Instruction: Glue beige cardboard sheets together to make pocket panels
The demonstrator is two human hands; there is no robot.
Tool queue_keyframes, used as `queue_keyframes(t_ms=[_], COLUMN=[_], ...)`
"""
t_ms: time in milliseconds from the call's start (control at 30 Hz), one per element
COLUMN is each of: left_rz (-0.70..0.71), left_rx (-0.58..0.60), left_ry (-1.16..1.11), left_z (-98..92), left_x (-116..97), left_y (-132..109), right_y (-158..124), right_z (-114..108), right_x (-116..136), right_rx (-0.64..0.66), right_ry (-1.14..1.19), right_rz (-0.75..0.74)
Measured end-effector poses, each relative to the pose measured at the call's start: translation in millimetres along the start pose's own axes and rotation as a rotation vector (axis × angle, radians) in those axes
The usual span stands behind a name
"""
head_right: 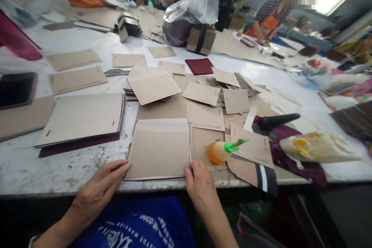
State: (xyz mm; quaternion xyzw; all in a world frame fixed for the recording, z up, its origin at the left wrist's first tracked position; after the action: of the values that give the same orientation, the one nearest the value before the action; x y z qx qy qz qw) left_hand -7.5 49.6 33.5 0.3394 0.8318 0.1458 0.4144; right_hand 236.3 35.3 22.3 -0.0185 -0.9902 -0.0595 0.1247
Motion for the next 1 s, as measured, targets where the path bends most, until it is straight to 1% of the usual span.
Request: queue_keyframes(t_ms=[233, 500, 633, 767, 1000], left_rz=[-0.032, -0.030, -0.020, -0.048, -0.077], left_rx=[0.008, 0.014, 0.006, 0.006, -0.022], left_ry=[0.014, 0.020, 0.006, -0.013, -0.009], left_z=[0.5, -0.9, -1.4, -1.6, -3.4], left_x=[0.8, -0.1, -0.8, -0.7, -0.8], left_y=[-1.0, 0.5, 0.6, 1.2, 1.4], right_y=[1.7, 2.9, 2.8, 3.4, 3.3], right_z=[6.1, 2.7, 3.5, 5.7, 5.7], right_x=[-3.5, 0.4, -1.2, -2.0, -2.3], right_rx=[0.036, 0.028, 0.007, -0.013, -0.107], right_ry=[0.037, 0.024, 0.006, 0.006, -0.010], right_rz=[0.003, -0.027, -0.035, -0.074, -0.089])
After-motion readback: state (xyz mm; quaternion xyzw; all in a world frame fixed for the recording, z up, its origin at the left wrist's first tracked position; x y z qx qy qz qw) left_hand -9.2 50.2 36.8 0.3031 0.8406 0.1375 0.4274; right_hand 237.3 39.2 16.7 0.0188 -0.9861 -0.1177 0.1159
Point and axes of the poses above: each hand's wrist, its own y-axis towards the middle knuckle, its own z-axis out of the palm, x = y × z, the point moved 9 cm from there along y, towards the middle knuckle, and after that the axes turned 13 degrees about -y, right-handed, at the moved point
